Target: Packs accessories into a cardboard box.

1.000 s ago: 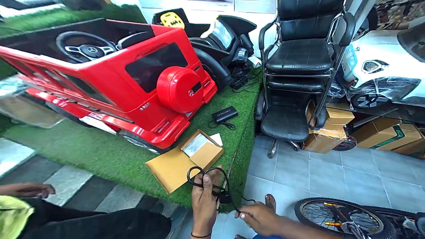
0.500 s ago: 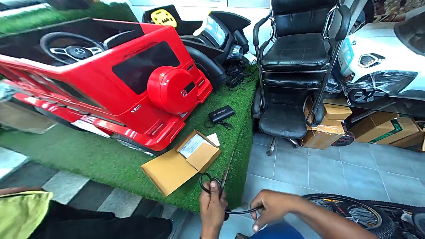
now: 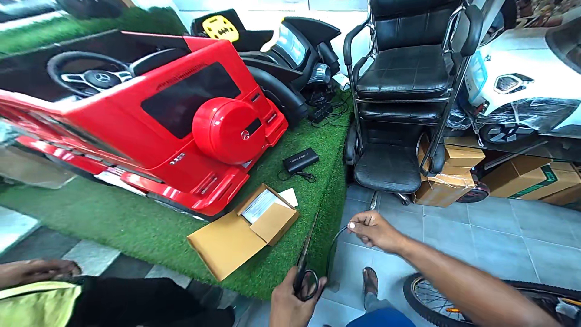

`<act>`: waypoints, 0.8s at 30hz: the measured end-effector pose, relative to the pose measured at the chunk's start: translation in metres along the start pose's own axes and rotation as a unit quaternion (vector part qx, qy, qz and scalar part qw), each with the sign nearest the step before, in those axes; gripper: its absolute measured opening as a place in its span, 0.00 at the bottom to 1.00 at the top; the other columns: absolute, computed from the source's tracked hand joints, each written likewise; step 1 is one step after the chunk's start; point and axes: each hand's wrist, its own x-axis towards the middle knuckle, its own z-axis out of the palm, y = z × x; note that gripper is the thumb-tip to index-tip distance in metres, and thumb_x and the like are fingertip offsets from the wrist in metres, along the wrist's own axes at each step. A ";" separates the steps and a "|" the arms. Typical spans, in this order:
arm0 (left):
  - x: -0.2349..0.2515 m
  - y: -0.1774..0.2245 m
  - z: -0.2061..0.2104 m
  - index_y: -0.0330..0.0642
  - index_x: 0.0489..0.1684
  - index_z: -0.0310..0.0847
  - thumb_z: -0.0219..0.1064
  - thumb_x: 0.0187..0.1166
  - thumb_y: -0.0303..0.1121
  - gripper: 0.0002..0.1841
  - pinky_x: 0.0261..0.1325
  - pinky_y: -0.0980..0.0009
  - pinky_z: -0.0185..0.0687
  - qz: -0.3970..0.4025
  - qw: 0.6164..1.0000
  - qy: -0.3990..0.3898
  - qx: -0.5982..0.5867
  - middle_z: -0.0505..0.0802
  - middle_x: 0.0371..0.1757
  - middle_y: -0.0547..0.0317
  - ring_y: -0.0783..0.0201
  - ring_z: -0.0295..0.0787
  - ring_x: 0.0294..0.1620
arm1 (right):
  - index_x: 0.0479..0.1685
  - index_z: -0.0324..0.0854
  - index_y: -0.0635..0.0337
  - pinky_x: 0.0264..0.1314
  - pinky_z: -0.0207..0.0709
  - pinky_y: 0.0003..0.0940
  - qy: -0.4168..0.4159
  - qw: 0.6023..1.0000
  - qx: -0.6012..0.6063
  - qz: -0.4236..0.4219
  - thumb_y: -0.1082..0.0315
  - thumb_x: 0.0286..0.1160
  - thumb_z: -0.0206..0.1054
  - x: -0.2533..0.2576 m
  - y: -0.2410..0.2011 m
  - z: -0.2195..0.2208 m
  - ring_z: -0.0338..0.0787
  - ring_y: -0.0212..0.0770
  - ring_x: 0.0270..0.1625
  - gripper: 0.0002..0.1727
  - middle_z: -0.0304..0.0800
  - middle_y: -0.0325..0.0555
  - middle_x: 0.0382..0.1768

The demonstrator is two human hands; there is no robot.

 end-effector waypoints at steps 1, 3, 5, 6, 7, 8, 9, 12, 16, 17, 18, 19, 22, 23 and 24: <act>0.004 0.005 0.013 0.31 0.48 0.82 0.79 0.70 0.44 0.23 0.30 0.76 0.79 -0.022 0.996 0.049 -0.075 0.86 0.28 0.65 0.76 0.79 0.24 | 0.41 0.86 0.58 0.19 0.66 0.21 0.033 0.999 0.041 0.003 0.60 0.87 0.61 0.001 0.009 0.013 0.70 0.24 0.16 0.13 0.73 0.28 0.16; 0.019 0.013 0.037 0.33 0.57 0.79 0.63 0.85 0.39 0.17 0.19 0.81 0.72 -0.072 0.962 0.110 -0.238 0.93 0.43 0.62 0.79 0.74 0.18 | 0.42 0.87 0.60 0.19 0.65 0.21 0.090 0.991 0.096 0.008 0.61 0.88 0.60 0.004 0.024 0.039 0.70 0.24 0.16 0.14 0.74 0.29 0.17; 0.030 0.023 0.051 0.36 0.74 0.71 0.55 0.90 0.46 0.24 0.12 0.80 0.62 -0.130 0.927 0.086 -0.342 0.95 0.52 0.60 0.79 0.66 0.12 | 0.44 0.89 0.62 0.20 0.69 0.21 0.116 0.986 0.118 0.000 0.63 0.87 0.60 0.001 0.036 0.062 0.73 0.24 0.18 0.14 0.79 0.30 0.19; 0.034 0.027 0.056 0.37 0.80 0.67 0.58 0.87 0.48 0.29 0.11 0.80 0.62 -0.154 0.920 0.053 -0.356 0.93 0.47 0.61 0.77 0.65 0.11 | 0.45 0.90 0.63 0.21 0.70 0.22 0.124 0.984 0.125 -0.009 0.63 0.87 0.60 0.000 0.041 0.071 0.75 0.25 0.19 0.14 0.82 0.33 0.21; 0.037 0.027 0.061 0.37 0.80 0.68 0.67 0.80 0.50 0.34 0.11 0.79 0.64 -0.173 0.919 0.022 -0.353 0.90 0.39 0.62 0.75 0.67 0.12 | 0.43 0.90 0.64 0.21 0.70 0.22 0.131 0.982 0.138 -0.017 0.64 0.87 0.61 -0.002 0.044 0.078 0.76 0.26 0.19 0.14 0.84 0.35 0.23; 0.040 0.026 0.064 0.36 0.78 0.71 0.77 0.68 0.48 0.39 0.14 0.76 0.69 -0.182 0.926 -0.004 -0.332 0.90 0.37 0.60 0.72 0.73 0.16 | 0.41 0.91 0.64 0.20 0.68 0.23 0.137 0.978 0.153 -0.021 0.65 0.87 0.61 -0.003 0.046 0.080 0.75 0.26 0.19 0.15 0.85 0.37 0.23; 0.045 0.022 0.065 0.35 0.73 0.76 0.85 0.58 0.44 0.41 0.21 0.73 0.78 -0.184 0.936 -0.026 -0.300 0.93 0.38 0.58 0.69 0.83 0.23 | 0.40 0.90 0.64 0.20 0.66 0.22 0.135 0.977 0.162 -0.024 0.65 0.87 0.61 -0.002 0.046 0.076 0.74 0.26 0.19 0.15 0.85 0.37 0.23; 0.052 0.014 0.059 0.39 0.49 0.89 0.80 0.68 0.35 0.15 0.39 0.66 0.91 -0.175 0.961 -0.096 -0.191 0.96 0.32 0.60 0.64 0.93 0.31 | 0.42 0.91 0.65 0.22 0.66 0.20 0.116 0.986 0.104 -0.057 0.66 0.85 0.63 0.003 0.043 0.053 0.74 0.23 0.20 0.13 0.89 0.37 0.26; 0.047 0.005 0.057 0.43 0.30 0.86 0.60 0.83 0.44 0.17 0.19 0.69 0.75 -0.163 0.971 -0.092 -0.149 0.82 0.13 0.67 0.70 0.75 0.11 | 0.33 0.93 0.58 0.33 0.79 0.26 0.152 0.978 -0.106 -0.094 0.51 0.72 0.79 0.021 0.050 0.028 0.82 0.24 0.25 0.17 0.90 0.35 0.24; 0.046 0.003 0.055 0.41 0.31 0.86 0.59 0.85 0.43 0.17 0.16 0.73 0.71 -0.162 0.965 -0.070 -0.193 0.83 0.15 0.68 0.72 0.72 0.10 | 0.26 0.90 0.57 0.29 0.75 0.28 0.170 0.973 -0.137 -0.081 0.45 0.68 0.80 0.026 0.057 0.025 0.78 0.25 0.22 0.22 0.85 0.33 0.19; 0.047 -0.001 0.053 0.39 0.34 0.85 0.58 0.86 0.41 0.17 0.17 0.76 0.71 -0.159 0.959 -0.041 -0.231 0.88 0.21 0.66 0.74 0.74 0.12 | 0.22 0.87 0.58 0.28 0.74 0.29 0.172 0.973 -0.139 -0.068 0.43 0.69 0.78 0.028 0.067 0.023 0.77 0.27 0.20 0.26 0.82 0.34 0.17; 0.052 -0.005 0.047 0.36 0.40 0.84 0.57 0.87 0.38 0.15 0.22 0.76 0.77 -0.151 0.953 -0.012 -0.261 0.95 0.32 0.60 0.72 0.82 0.18 | 0.23 0.85 0.60 0.30 0.77 0.30 0.155 0.979 -0.113 -0.063 0.46 0.75 0.74 0.028 0.078 0.022 0.80 0.28 0.22 0.25 0.84 0.36 0.18; 0.071 -0.015 0.032 0.29 0.48 0.78 0.55 0.89 0.33 0.12 0.28 0.64 0.95 -0.130 0.940 0.084 -0.303 0.93 0.27 0.53 0.58 0.94 0.22 | 0.42 0.86 0.67 0.39 0.83 0.34 0.050 0.995 -0.061 -0.054 0.55 0.89 0.59 0.014 0.103 0.049 0.87 0.33 0.31 0.21 0.89 0.43 0.30; 0.075 -0.018 0.030 0.31 0.46 0.78 0.56 0.88 0.33 0.12 0.22 0.66 0.92 -0.113 0.941 0.115 -0.296 0.89 0.19 0.58 0.61 0.90 0.16 | 0.51 0.84 0.68 0.42 0.84 0.37 0.015 0.997 -0.066 -0.043 0.55 0.92 0.54 0.007 0.109 0.065 0.87 0.35 0.33 0.22 0.89 0.46 0.33; 0.078 -0.022 0.028 0.33 0.44 0.78 0.56 0.88 0.33 0.11 0.18 0.68 0.89 -0.091 0.942 0.133 -0.294 0.85 0.14 0.63 0.65 0.85 0.11 | 0.59 0.82 0.67 0.44 0.86 0.40 -0.017 0.996 -0.085 -0.027 0.55 0.94 0.48 0.001 0.113 0.083 0.88 0.38 0.34 0.24 0.89 0.47 0.34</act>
